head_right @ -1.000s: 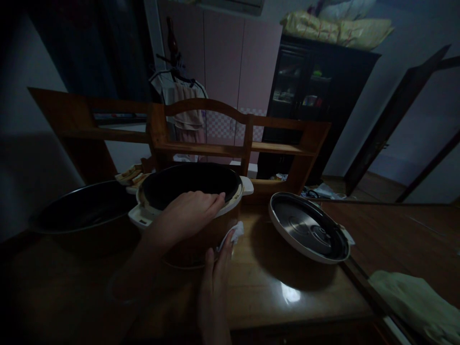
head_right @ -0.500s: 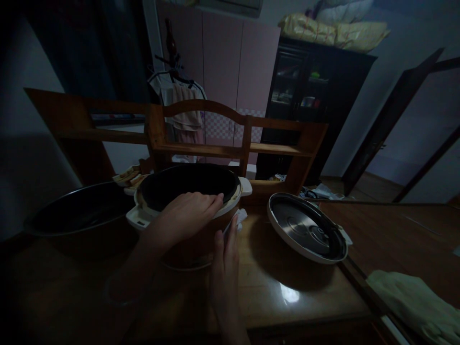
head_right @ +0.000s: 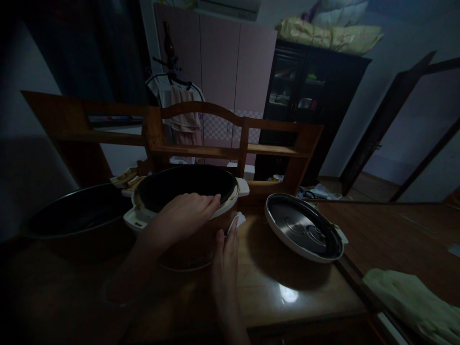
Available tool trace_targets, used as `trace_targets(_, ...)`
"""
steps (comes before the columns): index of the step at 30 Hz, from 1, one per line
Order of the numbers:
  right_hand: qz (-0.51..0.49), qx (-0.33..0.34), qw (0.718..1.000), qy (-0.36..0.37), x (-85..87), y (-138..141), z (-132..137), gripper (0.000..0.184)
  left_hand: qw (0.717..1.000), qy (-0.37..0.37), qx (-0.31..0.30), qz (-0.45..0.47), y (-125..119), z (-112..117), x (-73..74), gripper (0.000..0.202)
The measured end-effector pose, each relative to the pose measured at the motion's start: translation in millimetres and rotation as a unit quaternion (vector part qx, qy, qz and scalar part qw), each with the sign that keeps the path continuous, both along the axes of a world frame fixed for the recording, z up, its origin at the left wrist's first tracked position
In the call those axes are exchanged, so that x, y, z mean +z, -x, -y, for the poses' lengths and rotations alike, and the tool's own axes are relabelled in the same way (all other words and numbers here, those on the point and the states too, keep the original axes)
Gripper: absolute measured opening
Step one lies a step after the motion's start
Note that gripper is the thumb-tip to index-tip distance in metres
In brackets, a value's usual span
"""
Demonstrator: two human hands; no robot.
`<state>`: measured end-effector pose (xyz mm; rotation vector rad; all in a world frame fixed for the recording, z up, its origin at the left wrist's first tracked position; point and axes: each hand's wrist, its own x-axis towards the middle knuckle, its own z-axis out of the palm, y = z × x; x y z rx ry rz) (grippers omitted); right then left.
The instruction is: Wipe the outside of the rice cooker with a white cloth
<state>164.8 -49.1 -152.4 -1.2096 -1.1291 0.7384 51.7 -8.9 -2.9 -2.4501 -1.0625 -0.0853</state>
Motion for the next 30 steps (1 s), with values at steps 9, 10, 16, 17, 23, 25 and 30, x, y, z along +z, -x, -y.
trace_targets(9,-0.003,0.005,0.999,0.039,-13.0,5.1,15.8,0.083,1.000,0.004,0.004,-0.006,-0.2,2.0,1.6,0.045)
trace_targets(10,0.000,0.006,0.999,0.041,-13.8,5.4,16.3,0.083,1.000,0.007,0.008,-0.004,-0.5,2.2,2.0,0.044)
trace_targets(16,0.004,0.004,0.998,0.062,-18.6,9.7,16.7,0.089,1.000,0.019,0.013,0.005,-0.9,2.1,2.5,0.045)
trace_targets(17,0.003,0.005,0.998,0.062,-19.7,10.4,16.9,0.090,1.000,0.019,0.011,0.005,-0.7,1.8,2.0,0.046)
trace_targets(23,-0.010,0.015,0.997,0.071,-23.7,13.0,24.9,0.094,1.000,0.015,0.006,-0.002,-0.5,2.1,2.8,0.046)
trace_targets(25,-0.020,0.032,0.996,0.081,-22.1,15.4,30.8,0.094,1.000,0.017,0.006,-0.003,-1.1,2.9,4.4,0.046)
trace_targets(30,-0.015,0.034,0.997,0.075,-13.9,24.8,43.3,0.089,1.000,0.024,0.015,0.003,-2.1,3.3,5.2,0.043)
